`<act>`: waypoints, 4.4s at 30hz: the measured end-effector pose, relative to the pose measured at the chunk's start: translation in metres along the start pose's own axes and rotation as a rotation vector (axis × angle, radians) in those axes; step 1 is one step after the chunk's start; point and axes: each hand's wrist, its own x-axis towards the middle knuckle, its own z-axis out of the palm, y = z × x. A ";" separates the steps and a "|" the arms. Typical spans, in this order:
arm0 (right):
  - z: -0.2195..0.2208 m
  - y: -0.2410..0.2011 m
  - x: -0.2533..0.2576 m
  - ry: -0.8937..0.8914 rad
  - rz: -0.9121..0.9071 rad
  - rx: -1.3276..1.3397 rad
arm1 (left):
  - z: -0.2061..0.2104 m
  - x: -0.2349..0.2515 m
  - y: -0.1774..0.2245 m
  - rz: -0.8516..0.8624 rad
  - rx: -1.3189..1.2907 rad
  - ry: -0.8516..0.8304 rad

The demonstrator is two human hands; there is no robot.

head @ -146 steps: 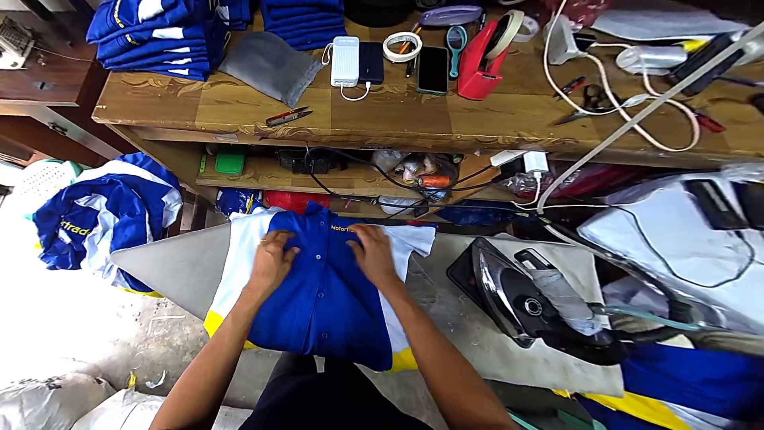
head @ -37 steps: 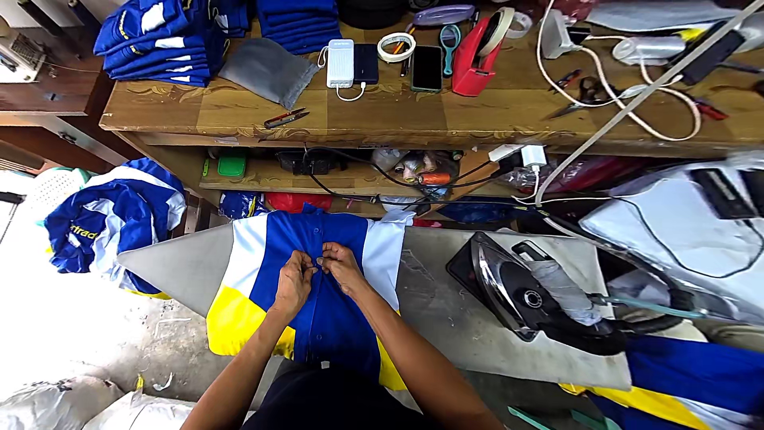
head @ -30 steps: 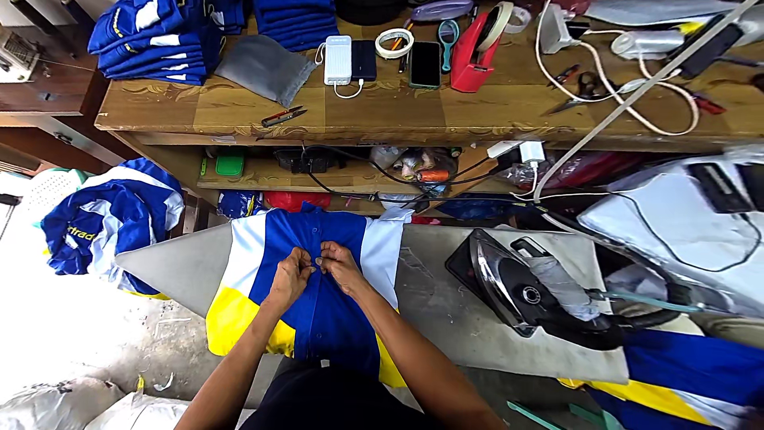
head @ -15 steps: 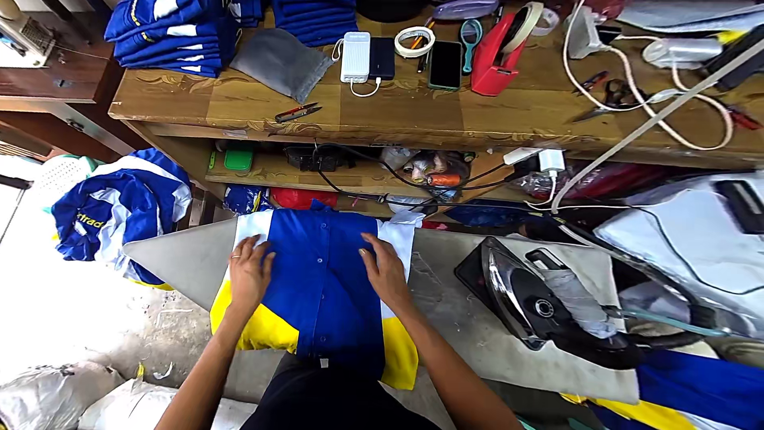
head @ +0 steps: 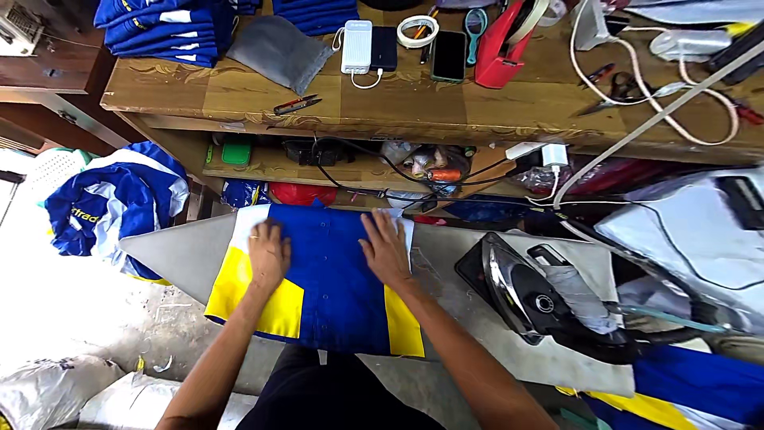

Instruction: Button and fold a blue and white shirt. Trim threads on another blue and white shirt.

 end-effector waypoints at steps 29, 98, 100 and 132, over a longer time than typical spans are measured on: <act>-0.022 -0.108 0.008 -0.394 0.188 0.408 | -0.011 -0.008 0.041 -0.500 -0.934 -0.611; 0.003 -0.106 0.004 -0.085 0.614 1.394 | 0.018 -0.030 0.056 -0.023 -0.460 -0.183; 0.002 -0.105 0.004 -0.081 0.630 1.416 | 0.020 -0.029 0.058 -0.007 -0.456 -0.168; 0.001 -0.096 -0.007 -0.036 0.388 1.043 | 0.004 -0.022 0.025 -0.077 -0.740 -0.238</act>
